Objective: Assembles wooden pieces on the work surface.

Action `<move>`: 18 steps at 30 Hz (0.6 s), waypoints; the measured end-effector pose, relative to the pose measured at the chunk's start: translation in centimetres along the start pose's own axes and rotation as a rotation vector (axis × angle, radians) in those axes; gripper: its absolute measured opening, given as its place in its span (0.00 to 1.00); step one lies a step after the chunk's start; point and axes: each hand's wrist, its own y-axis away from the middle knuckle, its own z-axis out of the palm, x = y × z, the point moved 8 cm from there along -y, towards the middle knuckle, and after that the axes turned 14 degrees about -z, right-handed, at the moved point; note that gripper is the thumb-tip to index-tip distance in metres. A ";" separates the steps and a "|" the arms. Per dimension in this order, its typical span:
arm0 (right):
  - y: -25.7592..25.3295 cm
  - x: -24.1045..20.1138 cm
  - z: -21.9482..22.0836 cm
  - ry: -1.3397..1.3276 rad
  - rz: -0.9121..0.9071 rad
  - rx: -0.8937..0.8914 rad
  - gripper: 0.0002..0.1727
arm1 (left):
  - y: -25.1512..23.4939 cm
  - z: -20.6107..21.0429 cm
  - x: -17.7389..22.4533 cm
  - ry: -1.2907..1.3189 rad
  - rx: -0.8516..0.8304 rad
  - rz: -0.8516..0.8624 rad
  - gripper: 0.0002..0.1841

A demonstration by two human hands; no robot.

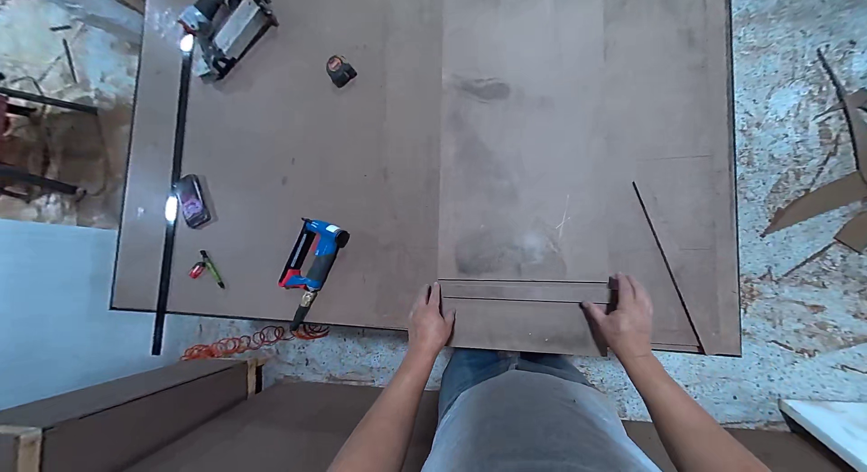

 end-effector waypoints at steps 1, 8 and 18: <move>0.5 1.4 0.1 0.001 0.070 -0.014 0.53 | -0.3 0.1 0.0 0.012 0.004 0.009 0.39; 0.3 2.4 0.9 -0.048 0.078 -0.069 0.34 | -3.2 -0.7 0.3 0.210 -0.029 0.071 0.28; -0.2 2.8 0.8 -0.145 0.162 0.033 0.31 | -3.7 -1.4 -0.1 0.318 -0.080 0.079 0.26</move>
